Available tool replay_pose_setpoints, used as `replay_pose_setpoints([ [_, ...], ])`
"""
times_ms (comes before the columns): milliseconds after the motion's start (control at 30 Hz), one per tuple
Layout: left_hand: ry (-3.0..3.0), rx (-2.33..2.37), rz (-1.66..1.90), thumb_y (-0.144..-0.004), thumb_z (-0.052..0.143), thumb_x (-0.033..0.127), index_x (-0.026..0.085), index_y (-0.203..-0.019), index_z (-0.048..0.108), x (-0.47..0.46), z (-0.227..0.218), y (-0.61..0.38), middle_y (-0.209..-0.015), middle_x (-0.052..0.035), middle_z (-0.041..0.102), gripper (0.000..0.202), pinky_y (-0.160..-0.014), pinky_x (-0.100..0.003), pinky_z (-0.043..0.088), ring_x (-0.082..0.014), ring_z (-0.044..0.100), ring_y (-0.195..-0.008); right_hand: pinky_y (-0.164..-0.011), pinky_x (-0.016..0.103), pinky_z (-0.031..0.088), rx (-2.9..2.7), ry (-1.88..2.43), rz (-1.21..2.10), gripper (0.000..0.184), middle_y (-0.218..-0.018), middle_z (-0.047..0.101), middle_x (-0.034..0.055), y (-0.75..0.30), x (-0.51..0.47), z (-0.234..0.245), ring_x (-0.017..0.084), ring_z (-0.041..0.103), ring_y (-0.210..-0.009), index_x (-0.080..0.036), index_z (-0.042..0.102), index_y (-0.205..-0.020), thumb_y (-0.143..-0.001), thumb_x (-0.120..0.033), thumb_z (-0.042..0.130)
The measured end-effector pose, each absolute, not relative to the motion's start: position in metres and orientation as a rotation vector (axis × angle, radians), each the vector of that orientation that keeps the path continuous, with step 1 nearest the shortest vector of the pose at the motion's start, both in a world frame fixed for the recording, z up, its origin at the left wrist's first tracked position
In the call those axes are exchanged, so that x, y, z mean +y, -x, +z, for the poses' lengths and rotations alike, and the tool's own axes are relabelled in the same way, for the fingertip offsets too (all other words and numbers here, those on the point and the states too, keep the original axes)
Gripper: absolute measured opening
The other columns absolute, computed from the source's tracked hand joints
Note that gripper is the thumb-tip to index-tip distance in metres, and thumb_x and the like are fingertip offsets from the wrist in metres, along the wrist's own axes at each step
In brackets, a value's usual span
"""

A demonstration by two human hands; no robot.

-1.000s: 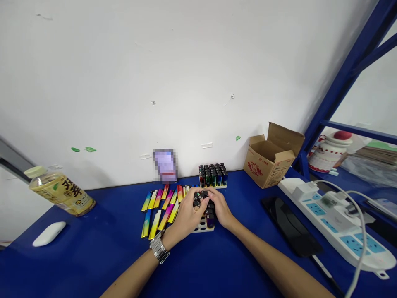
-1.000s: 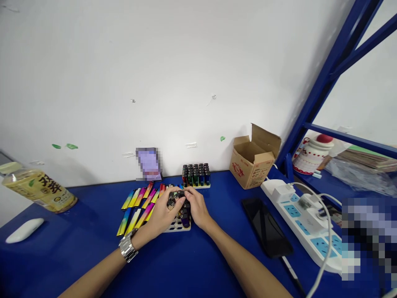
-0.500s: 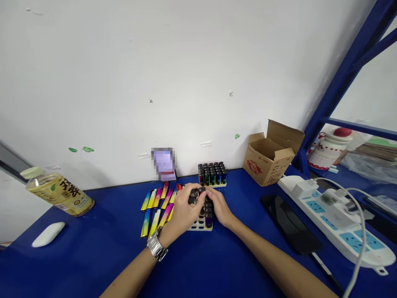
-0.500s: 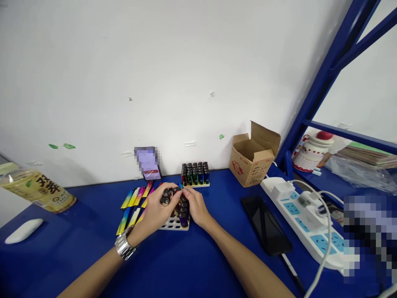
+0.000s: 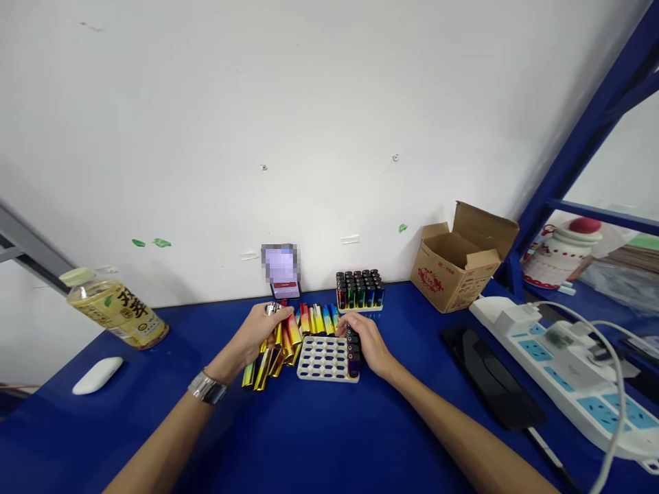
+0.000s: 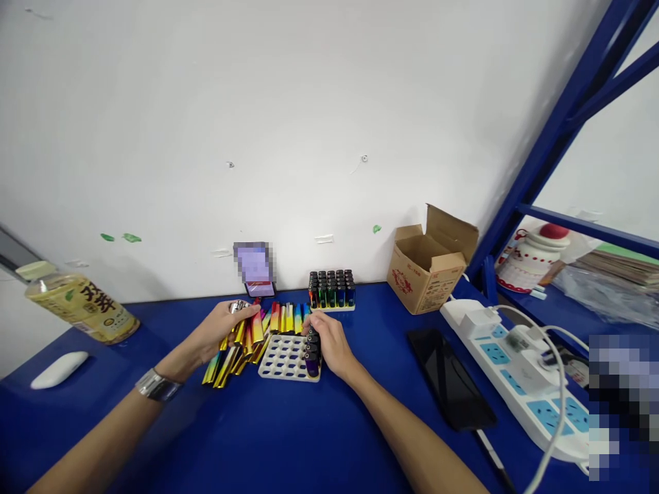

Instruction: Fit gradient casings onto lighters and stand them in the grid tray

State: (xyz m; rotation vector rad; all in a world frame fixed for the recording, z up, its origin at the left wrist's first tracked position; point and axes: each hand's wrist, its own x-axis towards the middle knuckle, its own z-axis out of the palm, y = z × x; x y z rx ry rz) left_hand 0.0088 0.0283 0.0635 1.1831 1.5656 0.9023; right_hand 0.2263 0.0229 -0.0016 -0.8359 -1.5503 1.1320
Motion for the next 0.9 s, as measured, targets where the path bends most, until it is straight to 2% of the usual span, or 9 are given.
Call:
replay_pose_setpoints([
  [67,-1.252,1.610,0.762,-0.064,0.070,0.043,0.019,-0.058,0.046,0.030,0.063,0.004,-0.037,0.0051,0.049,0.035,-0.031,-0.019,0.025,-0.0072,0.037,-0.030,-0.072,0.029,0.041,-1.556,0.848,1.133,0.033,-0.074,0.061,0.0027,-0.226,0.023,-0.001,0.018,0.056,-0.073,-0.018,0.060,-0.075,-0.090,-0.033,0.035],
  [300,-1.463,1.728,0.558,-0.070,0.062,0.049,0.020,-0.067,0.045,0.031,0.054,0.004,-0.037,0.0080,0.046,0.033,-0.036,-0.021,0.031,-0.0097,0.041,-0.032,-0.072,0.029,0.041,-1.554,0.852,1.148,0.033,-0.074,0.060,0.0027,-0.226,0.022,0.001,0.018,0.056,-0.073,-0.018,0.059,-0.074,-0.089,-0.034,0.035],
  [467,-1.587,1.856,0.485,-0.077,0.056,0.043,0.021,-0.077,0.046,0.029,0.059,0.009,-0.043,0.0062,0.054,0.024,-0.044,-0.022,0.042,-0.0158,0.058,-0.044,-0.070,0.029,0.041,-1.550,0.851,1.150,0.033,-0.074,0.061,0.0030,-0.227,0.022,0.000,0.018,0.056,-0.072,-0.018,0.060,-0.074,-0.089,-0.035,0.035],
  [567,-1.629,1.922,0.378,-0.083,0.049,0.036,0.020,-0.088,0.046,0.028,0.061,0.014,-0.050,0.0044,0.059,0.017,-0.049,-0.023,0.047,-0.0172,0.064,-0.050,-0.070,0.029,0.041,-1.552,0.847,1.152,0.033,-0.074,0.061,0.0029,-0.227,0.022,0.000,0.018,0.056,-0.072,-0.018,0.060,-0.074,-0.089,-0.035,0.036],
  [633,-1.668,1.981,0.298,-0.086,0.042,0.031,0.019,-0.092,0.047,0.027,0.062,0.017,-0.055,0.0019,0.062,0.014,-0.052,-0.023,0.048,-0.0171,0.066,-0.053,-0.070,0.029,0.041,-1.560,0.847,1.144,0.033,-0.073,0.061,0.0028,-0.227,0.022,0.001,0.018,0.056,-0.072,-0.018,0.060,-0.073,-0.089,-0.034,0.035],
  [733,-1.738,2.061,0.220,-0.088,0.037,0.028,0.017,-0.088,0.048,0.028,0.062,0.023,-0.066,-0.0049,0.067,0.015,-0.056,-0.024,0.049,-0.0184,0.068,-0.058,-0.071,0.029,0.040,-1.571,0.852,1.131,0.034,-0.073,0.061,0.0027,-0.227,0.021,0.003,0.017,0.056,-0.072,-0.018,0.059,-0.072,-0.089,-0.033,0.034],
  [900,-1.909,2.275,0.043,-0.088,0.036,0.031,0.014,-0.088,0.055,0.023,0.062,0.029,-0.089,-0.0185,0.068,0.026,-0.066,-0.034,0.048,-0.0314,0.068,-0.084,-0.070,0.028,0.040,-1.586,0.850,1.123,0.034,-0.072,0.060,0.0024,-0.227,0.021,0.004,0.017,0.055,-0.071,-0.018,0.059,-0.071,-0.089,-0.033,0.034],
])
